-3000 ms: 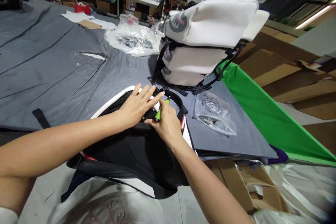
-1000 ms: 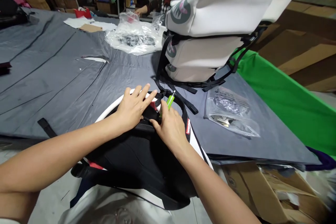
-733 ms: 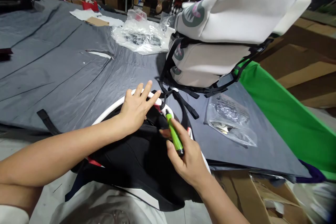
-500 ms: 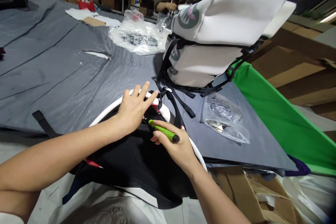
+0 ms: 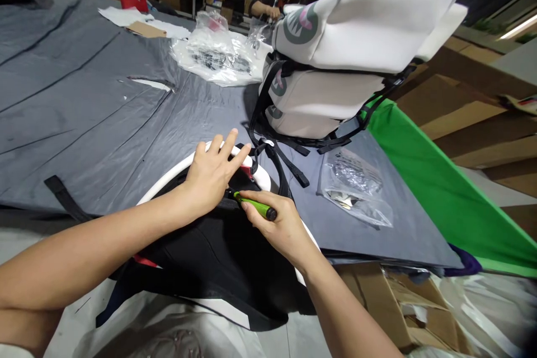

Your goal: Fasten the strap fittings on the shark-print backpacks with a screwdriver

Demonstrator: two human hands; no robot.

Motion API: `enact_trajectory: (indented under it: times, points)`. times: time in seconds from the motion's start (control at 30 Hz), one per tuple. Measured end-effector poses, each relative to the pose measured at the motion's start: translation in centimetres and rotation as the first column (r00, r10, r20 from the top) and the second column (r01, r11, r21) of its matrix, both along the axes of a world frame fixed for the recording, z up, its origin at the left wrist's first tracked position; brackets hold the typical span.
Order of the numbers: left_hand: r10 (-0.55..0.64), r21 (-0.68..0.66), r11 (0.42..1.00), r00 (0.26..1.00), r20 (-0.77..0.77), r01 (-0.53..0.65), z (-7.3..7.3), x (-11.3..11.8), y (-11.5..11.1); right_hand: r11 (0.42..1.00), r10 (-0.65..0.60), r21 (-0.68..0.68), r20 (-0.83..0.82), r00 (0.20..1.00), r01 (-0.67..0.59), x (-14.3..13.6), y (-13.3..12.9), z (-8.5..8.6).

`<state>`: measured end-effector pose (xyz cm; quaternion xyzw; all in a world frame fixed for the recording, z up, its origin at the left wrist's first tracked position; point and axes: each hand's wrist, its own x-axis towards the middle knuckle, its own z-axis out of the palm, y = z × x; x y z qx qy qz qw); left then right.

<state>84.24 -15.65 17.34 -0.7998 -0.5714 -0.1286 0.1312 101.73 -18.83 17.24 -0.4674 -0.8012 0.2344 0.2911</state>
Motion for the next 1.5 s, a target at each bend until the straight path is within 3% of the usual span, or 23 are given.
enact_trajectory:
  times: [0.6, 0.73, 0.93, 1.23, 1.5]
  points:
    - [0.003, 0.022, 1.0, 1.0, 0.003, -0.003, -0.3, 0.0, 0.1, 0.998, 0.059, -0.003, 0.259, 0.964, -0.06, 0.1, 0.4, 1.4]
    - [0.007, 0.019, 1.0, 1.0, -0.003, -0.007, -0.4, 0.0, 0.2, 0.995, 0.103, -0.034, 0.197, 0.975, -0.098, 0.3, 0.5, 1.5]
    - [0.002, 0.023, 1.0, 1.0, 0.002, -0.002, -0.6, 0.0, 0.2, 0.998, 0.057, -0.017, 0.157, 0.986, -0.055, 0.5, 0.5, 1.3]
    - [-0.003, 0.011, 1.0, 1.0, -0.006, 0.004, -0.2, 0.0, 0.1, 0.979, 0.202, -0.038, 0.233, 0.951, -0.199, 1.0, 1.2, 1.6]
    - [-0.002, 0.008, 1.0, 1.0, 0.008, 0.002, -0.3, 0.1, 0.2, 0.981, 0.19, -0.019, 0.325, 0.927, -0.194, 0.8, 1.1, 1.8]
